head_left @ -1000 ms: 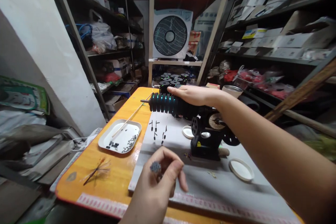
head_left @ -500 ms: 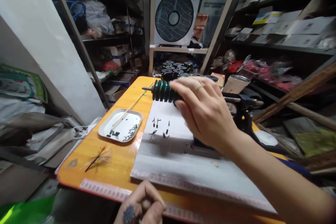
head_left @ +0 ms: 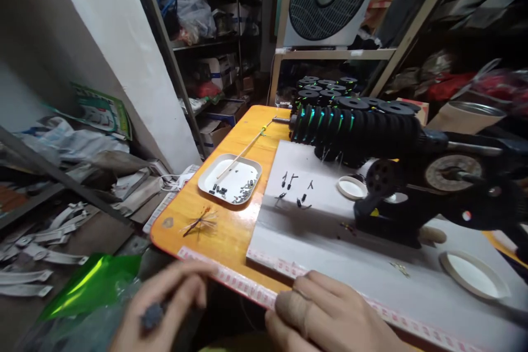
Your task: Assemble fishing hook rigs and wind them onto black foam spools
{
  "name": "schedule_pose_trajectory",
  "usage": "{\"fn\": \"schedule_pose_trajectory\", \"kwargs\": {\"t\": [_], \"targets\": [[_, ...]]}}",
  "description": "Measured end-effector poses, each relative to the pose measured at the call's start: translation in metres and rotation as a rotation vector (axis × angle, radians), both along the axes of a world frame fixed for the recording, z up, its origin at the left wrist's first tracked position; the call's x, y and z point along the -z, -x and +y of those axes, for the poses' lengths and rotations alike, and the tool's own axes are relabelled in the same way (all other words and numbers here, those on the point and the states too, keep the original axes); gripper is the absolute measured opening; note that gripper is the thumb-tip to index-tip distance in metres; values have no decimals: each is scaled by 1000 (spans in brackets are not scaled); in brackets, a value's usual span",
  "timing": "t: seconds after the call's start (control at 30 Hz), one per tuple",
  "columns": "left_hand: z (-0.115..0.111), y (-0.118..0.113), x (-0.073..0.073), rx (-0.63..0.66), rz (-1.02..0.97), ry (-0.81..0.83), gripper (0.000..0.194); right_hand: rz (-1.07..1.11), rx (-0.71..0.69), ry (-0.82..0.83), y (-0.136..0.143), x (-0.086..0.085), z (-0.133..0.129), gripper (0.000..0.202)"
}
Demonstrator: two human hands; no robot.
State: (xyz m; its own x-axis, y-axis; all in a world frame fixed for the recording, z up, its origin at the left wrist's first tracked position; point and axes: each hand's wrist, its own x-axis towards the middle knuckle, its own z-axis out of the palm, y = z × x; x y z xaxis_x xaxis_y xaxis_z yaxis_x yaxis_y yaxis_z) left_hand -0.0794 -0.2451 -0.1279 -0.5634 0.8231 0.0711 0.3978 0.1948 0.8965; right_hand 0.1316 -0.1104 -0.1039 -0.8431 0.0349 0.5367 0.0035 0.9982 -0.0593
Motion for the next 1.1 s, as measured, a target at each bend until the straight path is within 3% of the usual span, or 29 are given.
{"fn": "schedule_pose_trajectory", "kwargs": {"t": [0.07, 0.13, 0.23, 0.33, 0.47, 0.63, 0.73, 1.0, 1.1], "targets": [[9, 24, -4, -122, 336, -161, 25, 54, 52, 130, 2, 5, -1, 29], [24, 44, -5, -151, 508, -166, 37, 139, 105, 292, 4, 9, -4, 23], [46, 61, 3, -134, 579, -56, 47, 236, 137, 501, 10, 11, -8, 21], [56, 63, 14, -105, 523, -15, 27, 308, 138, 632, 13, 10, -8, 20], [50, 35, 15, -77, 375, -76, 20, 372, 107, 653, 12, 11, -8, 24], [39, -37, 7, -25, -295, -146, 20, 478, 198, 697, 10, 10, -15, 21], [40, -66, 4, -1, -500, -162, 27, 441, 257, 746, 6, 7, -17, 18], [44, -84, -2, 144, -524, -257, 26, 442, 321, 760, 0, 6, -17, 15], [43, -91, 1, 72, -577, -278, 24, 501, 361, 743, 2, 10, -22, 13]]}}
